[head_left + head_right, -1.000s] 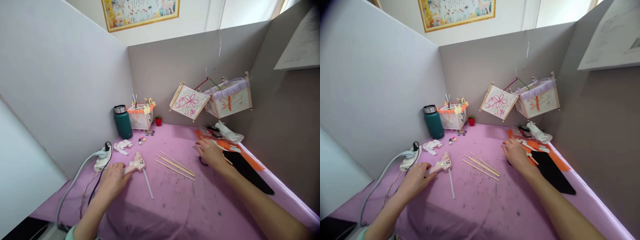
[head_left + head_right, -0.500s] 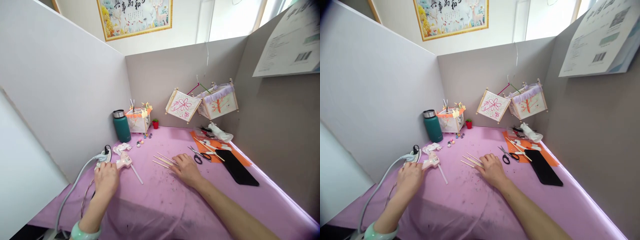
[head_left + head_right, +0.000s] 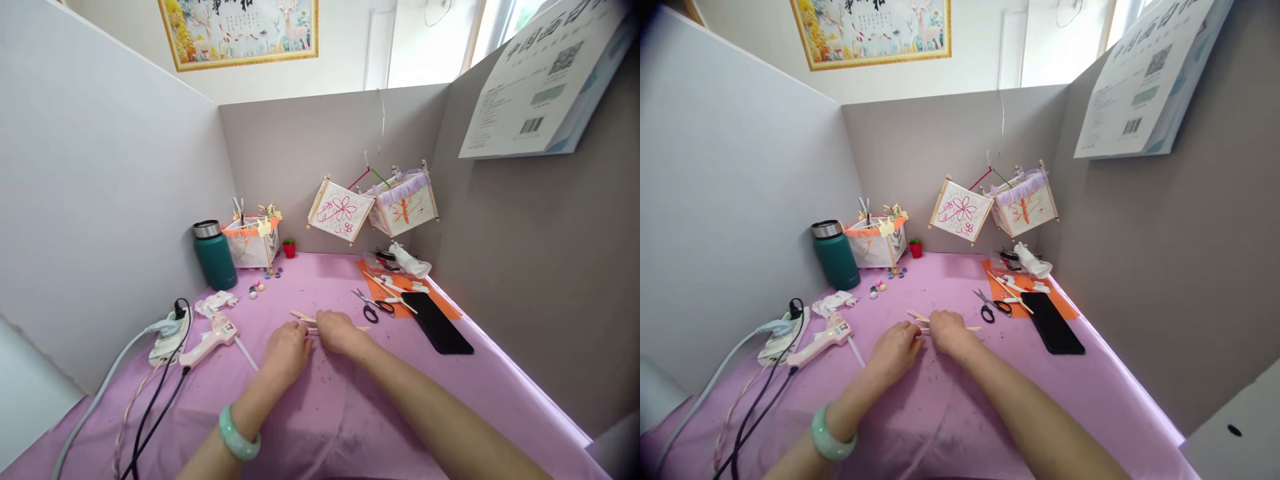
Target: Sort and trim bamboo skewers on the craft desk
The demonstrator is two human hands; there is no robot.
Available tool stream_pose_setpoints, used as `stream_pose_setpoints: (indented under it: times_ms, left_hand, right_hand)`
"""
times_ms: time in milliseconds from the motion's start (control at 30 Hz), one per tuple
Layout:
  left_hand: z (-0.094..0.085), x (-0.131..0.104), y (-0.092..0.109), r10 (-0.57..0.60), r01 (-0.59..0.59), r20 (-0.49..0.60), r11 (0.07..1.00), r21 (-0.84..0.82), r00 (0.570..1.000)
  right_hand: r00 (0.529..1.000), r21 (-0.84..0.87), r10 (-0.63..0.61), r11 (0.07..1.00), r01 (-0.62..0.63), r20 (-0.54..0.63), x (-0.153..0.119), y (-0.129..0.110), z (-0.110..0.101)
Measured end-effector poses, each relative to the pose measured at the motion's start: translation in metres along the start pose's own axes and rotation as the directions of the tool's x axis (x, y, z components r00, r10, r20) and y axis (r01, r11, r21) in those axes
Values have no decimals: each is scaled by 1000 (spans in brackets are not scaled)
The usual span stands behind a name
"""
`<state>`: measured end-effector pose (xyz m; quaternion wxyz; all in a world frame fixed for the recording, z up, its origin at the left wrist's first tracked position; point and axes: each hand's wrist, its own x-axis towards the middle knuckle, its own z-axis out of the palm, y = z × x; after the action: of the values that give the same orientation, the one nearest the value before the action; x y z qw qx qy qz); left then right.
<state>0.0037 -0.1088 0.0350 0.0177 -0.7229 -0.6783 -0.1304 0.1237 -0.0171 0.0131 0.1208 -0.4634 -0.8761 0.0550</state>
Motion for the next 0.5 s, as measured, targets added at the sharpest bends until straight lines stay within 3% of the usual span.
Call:
stream_pose_setpoints:
  times_ms: [133,200,267,333,400,500]
  left_hand:
    - [15,-24,22,102,-104,-30,991,-78,994]
    - [25,-39,32,169,-175,-53,976,-133,984]
    - [34,-50,44,264,-266,-34,950,-160,964]
    - [40,-56,53,356,-347,26,922,-172,934]
    - [42,-58,59,411,-393,80,902,-178,908]
    - [39,-58,61,421,-399,111,900,-174,900]
  right_hand:
    - [997,74,-8,997,13,-71,-4,16,-4]
    - [980,261,9,964,45,-200,-5,25,-9]
    - [923,562,106,817,131,-370,-3,32,-12]
    - [867,796,252,560,231,-429,1,37,-8]
    - [888,893,296,389,225,-352,2,39,-1]
    - [935,933,251,322,163,-250,-1,39,6]
